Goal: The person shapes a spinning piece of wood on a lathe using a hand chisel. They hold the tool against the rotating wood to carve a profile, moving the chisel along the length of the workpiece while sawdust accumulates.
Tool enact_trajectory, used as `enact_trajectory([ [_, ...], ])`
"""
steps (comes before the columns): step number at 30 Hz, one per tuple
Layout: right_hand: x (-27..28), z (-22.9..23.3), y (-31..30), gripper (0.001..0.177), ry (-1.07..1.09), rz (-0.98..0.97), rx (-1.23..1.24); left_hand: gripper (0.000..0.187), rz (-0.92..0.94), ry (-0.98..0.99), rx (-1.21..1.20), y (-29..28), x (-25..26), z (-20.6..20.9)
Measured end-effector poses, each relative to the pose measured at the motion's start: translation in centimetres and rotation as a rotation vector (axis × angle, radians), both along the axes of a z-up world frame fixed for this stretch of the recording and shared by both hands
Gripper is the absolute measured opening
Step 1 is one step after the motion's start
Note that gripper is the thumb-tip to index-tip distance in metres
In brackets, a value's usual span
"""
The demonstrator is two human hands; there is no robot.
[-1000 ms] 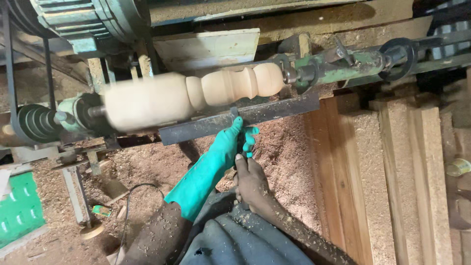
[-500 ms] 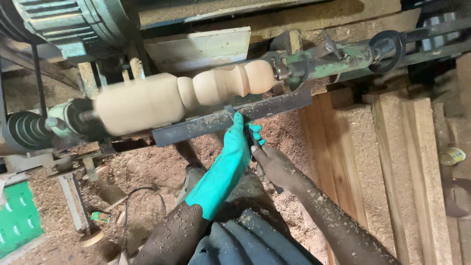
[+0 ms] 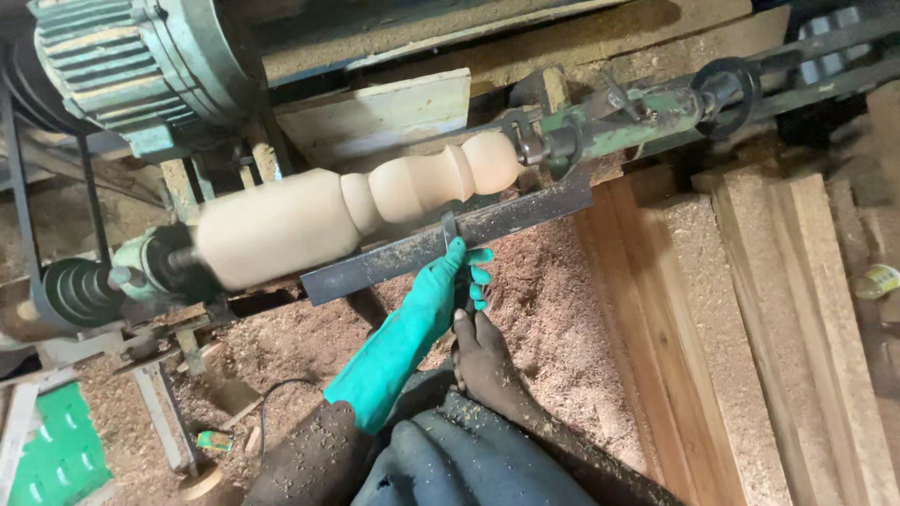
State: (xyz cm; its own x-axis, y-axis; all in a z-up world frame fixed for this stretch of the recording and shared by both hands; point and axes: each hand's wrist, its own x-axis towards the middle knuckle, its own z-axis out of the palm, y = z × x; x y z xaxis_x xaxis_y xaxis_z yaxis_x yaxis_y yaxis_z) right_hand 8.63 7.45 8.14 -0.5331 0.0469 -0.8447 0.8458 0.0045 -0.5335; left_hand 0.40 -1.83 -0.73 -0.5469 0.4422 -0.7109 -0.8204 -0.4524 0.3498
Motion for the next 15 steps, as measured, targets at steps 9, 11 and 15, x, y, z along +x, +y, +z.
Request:
enact_trajectory([
  [9,1.6,-0.5,7.3,0.033,0.039,0.011,0.196,0.051,0.147,0.029,0.073,8.5,1.8,-1.5],
  [11,0.5,-1.0,9.7,0.035,0.034,0.056,0.22,0.051,0.225,0.037,0.042,11.1,1.1,-2.0],
  [15,-1.7,-3.3,15.3,0.041,0.2,0.355,0.367,0.051,0.362,0.008,-0.045,14.8,-0.2,-2.9],
])
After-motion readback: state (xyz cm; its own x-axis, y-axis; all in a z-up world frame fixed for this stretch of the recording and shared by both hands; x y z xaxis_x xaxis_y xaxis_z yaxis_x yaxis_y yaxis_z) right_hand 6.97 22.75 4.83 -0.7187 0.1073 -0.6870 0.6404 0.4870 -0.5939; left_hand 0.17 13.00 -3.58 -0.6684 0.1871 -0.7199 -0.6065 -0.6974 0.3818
